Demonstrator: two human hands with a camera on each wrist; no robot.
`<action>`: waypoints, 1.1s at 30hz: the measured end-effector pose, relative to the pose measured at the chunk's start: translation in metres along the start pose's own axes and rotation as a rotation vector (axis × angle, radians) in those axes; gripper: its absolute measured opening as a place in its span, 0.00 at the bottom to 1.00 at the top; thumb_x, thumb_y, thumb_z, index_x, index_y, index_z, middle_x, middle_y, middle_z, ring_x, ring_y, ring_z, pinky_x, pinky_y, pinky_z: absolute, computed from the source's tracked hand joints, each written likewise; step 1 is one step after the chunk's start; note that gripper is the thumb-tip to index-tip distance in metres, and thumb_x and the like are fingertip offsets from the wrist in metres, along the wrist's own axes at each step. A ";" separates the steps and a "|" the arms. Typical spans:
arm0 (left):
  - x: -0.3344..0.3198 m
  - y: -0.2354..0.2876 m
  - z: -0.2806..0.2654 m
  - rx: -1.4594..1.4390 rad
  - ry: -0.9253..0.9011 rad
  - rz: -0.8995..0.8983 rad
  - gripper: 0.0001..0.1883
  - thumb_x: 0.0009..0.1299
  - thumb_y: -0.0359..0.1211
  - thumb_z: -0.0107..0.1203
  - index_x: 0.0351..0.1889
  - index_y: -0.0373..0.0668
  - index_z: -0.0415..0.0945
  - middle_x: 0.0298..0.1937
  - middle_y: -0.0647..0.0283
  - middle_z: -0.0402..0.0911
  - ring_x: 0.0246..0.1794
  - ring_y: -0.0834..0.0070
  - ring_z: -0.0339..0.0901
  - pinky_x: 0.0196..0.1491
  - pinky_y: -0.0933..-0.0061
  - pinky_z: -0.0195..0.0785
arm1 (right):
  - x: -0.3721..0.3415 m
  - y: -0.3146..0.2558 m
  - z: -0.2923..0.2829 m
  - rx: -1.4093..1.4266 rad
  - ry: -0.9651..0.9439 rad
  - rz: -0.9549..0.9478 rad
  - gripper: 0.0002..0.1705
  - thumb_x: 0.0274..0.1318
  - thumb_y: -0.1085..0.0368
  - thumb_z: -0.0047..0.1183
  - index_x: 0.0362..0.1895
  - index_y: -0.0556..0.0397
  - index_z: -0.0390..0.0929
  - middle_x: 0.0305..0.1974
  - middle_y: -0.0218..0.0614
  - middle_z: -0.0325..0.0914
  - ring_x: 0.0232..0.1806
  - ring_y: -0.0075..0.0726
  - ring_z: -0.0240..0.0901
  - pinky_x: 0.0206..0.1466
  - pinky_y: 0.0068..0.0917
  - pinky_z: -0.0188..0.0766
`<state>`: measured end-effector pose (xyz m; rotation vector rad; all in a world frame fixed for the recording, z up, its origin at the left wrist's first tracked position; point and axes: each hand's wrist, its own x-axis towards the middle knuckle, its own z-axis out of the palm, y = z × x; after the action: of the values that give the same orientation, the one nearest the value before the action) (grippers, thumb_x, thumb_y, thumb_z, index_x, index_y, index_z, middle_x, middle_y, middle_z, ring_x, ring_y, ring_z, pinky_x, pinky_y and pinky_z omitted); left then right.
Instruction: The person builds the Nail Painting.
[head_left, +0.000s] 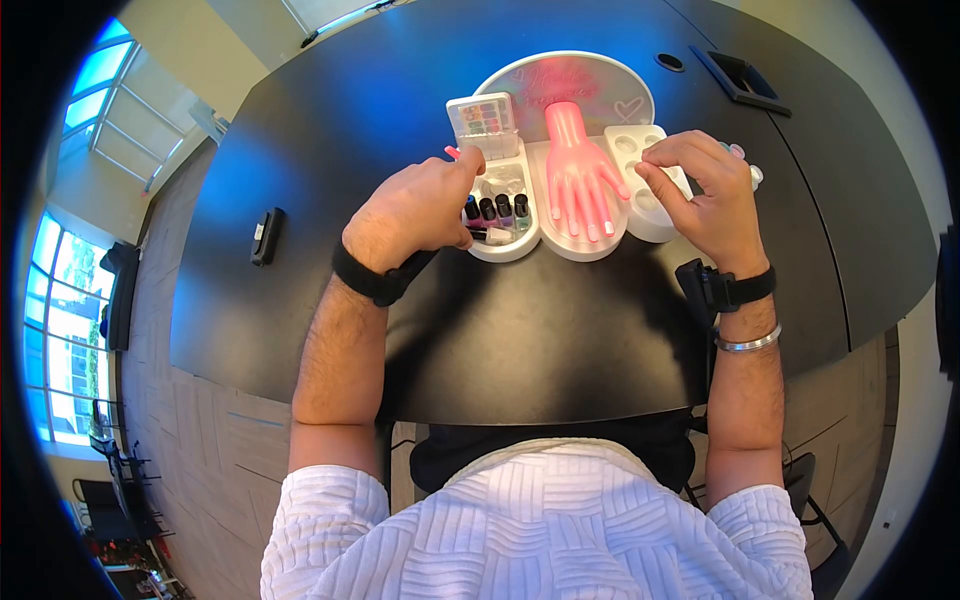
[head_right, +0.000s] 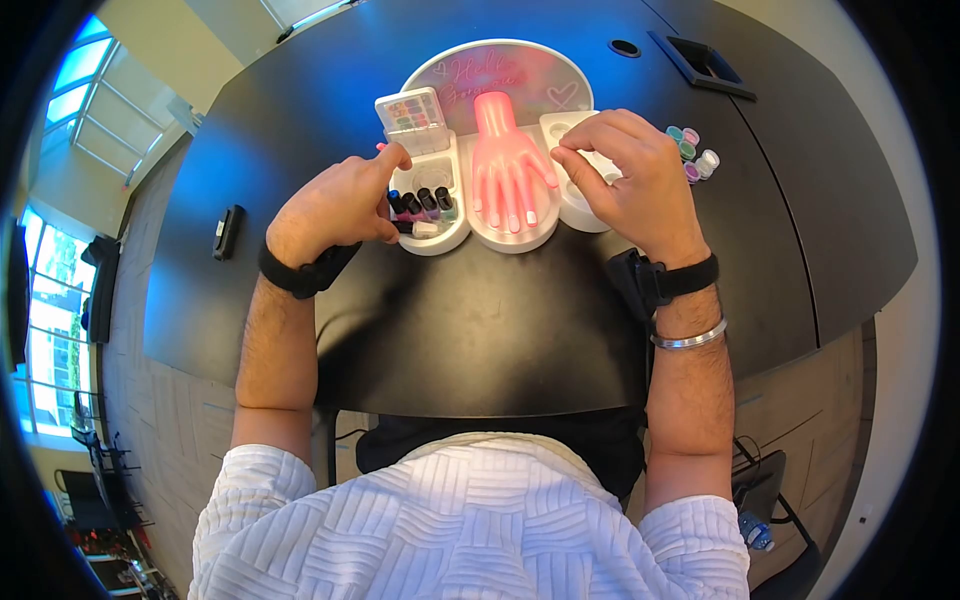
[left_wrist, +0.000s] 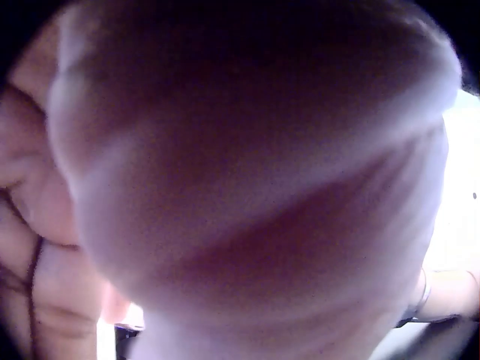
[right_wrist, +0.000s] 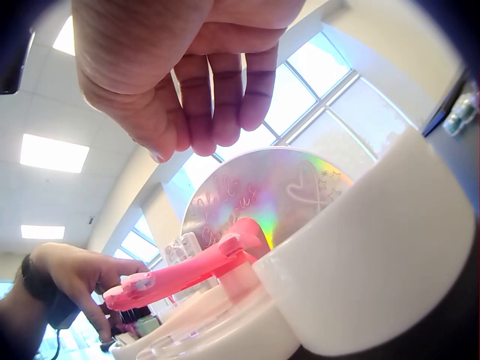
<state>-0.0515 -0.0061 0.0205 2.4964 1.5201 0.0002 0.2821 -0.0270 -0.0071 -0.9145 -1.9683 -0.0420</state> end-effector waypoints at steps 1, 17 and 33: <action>0.000 -0.001 0.001 0.010 0.019 0.012 0.37 0.58 0.25 0.78 0.63 0.39 0.68 0.31 0.53 0.89 0.37 0.50 0.91 0.42 0.52 0.81 | 0.000 0.000 0.000 -0.004 -0.001 0.000 0.07 0.62 0.69 0.73 0.37 0.58 0.88 0.36 0.38 0.89 0.39 0.45 0.84 0.44 0.37 0.80; -0.012 0.006 -0.005 0.064 0.153 0.059 0.31 0.59 0.24 0.73 0.60 0.39 0.71 0.27 0.56 0.87 0.32 0.53 0.89 0.37 0.54 0.79 | 0.000 0.000 0.001 0.005 -0.006 0.001 0.06 0.62 0.68 0.72 0.37 0.57 0.88 0.36 0.37 0.89 0.39 0.43 0.84 0.43 0.37 0.80; -0.015 0.026 -0.004 0.136 0.371 0.108 0.19 0.62 0.31 0.76 0.46 0.44 0.77 0.26 0.62 0.88 0.32 0.55 0.88 0.36 0.54 0.77 | 0.000 0.000 0.000 0.002 -0.005 -0.005 0.06 0.62 0.68 0.72 0.37 0.57 0.88 0.36 0.38 0.88 0.39 0.43 0.84 0.43 0.37 0.79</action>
<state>-0.0355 -0.0300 0.0306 2.8039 1.5564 0.4114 0.2823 -0.0269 -0.0073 -0.9095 -1.9749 -0.0408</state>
